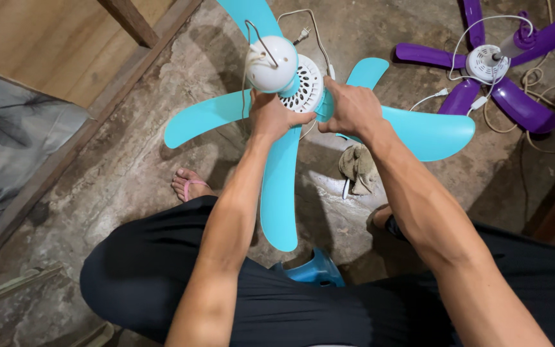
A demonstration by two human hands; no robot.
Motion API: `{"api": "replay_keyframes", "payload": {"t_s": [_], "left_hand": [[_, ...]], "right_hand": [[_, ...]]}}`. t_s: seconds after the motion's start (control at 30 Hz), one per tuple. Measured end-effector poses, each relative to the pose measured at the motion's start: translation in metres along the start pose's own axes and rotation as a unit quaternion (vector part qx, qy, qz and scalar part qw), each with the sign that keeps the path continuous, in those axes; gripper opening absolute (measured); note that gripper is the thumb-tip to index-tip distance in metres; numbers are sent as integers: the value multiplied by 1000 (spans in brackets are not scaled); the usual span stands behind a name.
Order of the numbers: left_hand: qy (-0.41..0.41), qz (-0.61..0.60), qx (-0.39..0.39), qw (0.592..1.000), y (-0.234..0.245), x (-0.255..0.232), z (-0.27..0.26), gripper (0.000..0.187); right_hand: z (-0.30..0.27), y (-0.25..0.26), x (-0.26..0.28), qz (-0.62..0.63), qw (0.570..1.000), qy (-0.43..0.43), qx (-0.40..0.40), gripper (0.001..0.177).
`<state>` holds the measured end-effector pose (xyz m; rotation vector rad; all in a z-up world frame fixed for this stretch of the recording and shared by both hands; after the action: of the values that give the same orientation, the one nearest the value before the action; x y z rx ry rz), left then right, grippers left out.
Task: The person sits on the floor and detaches the purple blades from an electric fan hub, wipes each blade with a cloth, scrubs a blade with a small brush, then clips the blades back onto the hub and wipes the fan motor housing with the cloth.
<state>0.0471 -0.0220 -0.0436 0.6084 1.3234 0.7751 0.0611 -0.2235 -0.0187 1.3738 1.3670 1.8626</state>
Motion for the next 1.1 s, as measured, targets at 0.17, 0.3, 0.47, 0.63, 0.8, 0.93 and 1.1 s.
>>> {"api": "replay_keyframes", "payload": {"t_s": [0.17,0.3,0.47,0.63,0.8,0.93,1.1], "left_hand": [[-25,54,-58,997,-6,-5,-2,101],[14,6,-21,1000,-6,0,-3,103],[-23,9,-40,999,-4,1,-3,97],[-12,-7,-39,999,-1,6,-4,100],[-12,-1,-26,1000,-3,7,-4,98],[-22,18,-62,998,-8,10,0,100],[-91,70,-72,991,4,30,3,98]], "right_hand": [[-4,2,5,-4,999,-36,-15,92],[-4,9,6,6,999,-32,18,92],[-1,11,12,-3,998,-43,35,96],[1,10,12,11,1000,-7,25,96],[3,5,12,-14,1000,-20,10,102],[3,0,17,-29,997,-75,-21,108],[-3,4,-8,-47,996,-33,64,106]]}}
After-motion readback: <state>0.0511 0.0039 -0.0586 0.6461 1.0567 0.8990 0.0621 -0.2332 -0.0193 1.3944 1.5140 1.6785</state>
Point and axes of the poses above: each hand's wrist, its own z-axis towards the middle knuckle, its own y-axis out of the back of the hand, x = y × z, the point moved 2 cm from there along z, towards the middle knuckle, and after that the axes turned 9 degrees about z, right-handed, at the moved point
